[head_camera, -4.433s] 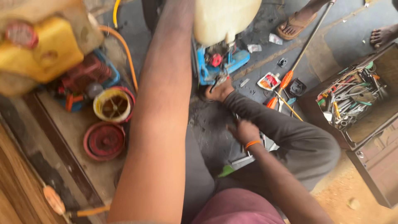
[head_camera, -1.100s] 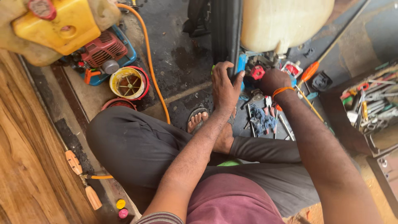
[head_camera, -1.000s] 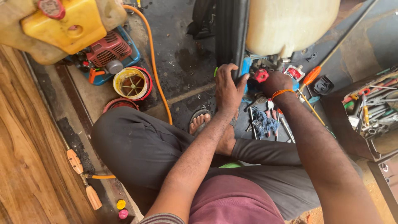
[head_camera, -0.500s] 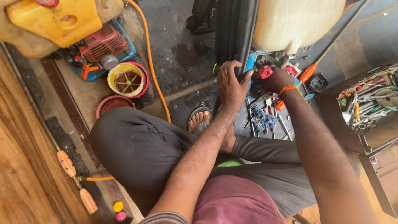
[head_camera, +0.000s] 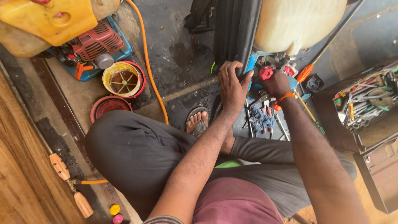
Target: The person sits on the floor and uses a T-handle wrench to tighten bolts on a blue mechanical device attached to a large white tank. They wipe the area with a cloth and continue adjusting the components.
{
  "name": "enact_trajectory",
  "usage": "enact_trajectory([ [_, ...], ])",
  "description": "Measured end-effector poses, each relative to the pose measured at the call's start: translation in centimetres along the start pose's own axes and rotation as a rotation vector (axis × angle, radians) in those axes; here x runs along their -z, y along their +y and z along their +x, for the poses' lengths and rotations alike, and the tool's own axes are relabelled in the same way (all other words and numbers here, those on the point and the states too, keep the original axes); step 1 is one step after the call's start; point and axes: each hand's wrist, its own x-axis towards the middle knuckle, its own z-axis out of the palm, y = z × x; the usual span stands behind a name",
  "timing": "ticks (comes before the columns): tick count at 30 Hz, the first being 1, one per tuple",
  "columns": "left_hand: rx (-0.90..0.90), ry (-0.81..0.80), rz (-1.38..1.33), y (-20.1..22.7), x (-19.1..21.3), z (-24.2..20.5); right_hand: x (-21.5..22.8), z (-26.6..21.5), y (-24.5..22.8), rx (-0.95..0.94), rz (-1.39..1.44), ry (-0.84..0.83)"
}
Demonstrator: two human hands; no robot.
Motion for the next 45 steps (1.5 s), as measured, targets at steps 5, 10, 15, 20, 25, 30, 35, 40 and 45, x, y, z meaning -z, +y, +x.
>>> enact_trajectory([
  [5,0.025,-0.035,0.023,-0.3,-0.3,0.0,-0.6,-0.5,0.1,-0.076,0.109,0.081],
  [10,0.065,-0.047,0.019,-0.8,-0.2,-0.3,-0.1,-1.0,-2.2,-0.025,0.112,0.078],
  [15,0.05,-0.047,0.031,-1.0,0.0,-0.3,1.6,-0.7,-4.7,-0.234,0.284,-0.011],
  [20,0.054,-0.03,0.013,-0.8,-0.3,-0.1,3.1,-0.5,-6.1,-0.183,0.418,0.142],
  [25,0.069,-0.024,0.02,-0.8,-0.5,0.1,4.1,-0.4,-7.1,-0.303,0.595,0.056],
  [30,0.085,-0.031,-0.006,-0.8,-0.5,-0.1,4.3,-0.8,-7.8,-0.286,0.696,0.1],
  [35,0.052,-0.024,-0.002,-0.9,-0.6,0.5,3.1,-0.7,-6.5,-0.221,0.718,0.214],
  [40,0.006,0.011,-0.031,-1.1,-0.2,0.4,1.3,0.3,-3.5,-0.032,0.27,0.115],
  [45,0.037,-0.045,-0.002,-1.0,0.1,0.8,2.0,-1.9,-2.4,-0.129,0.443,0.135],
])
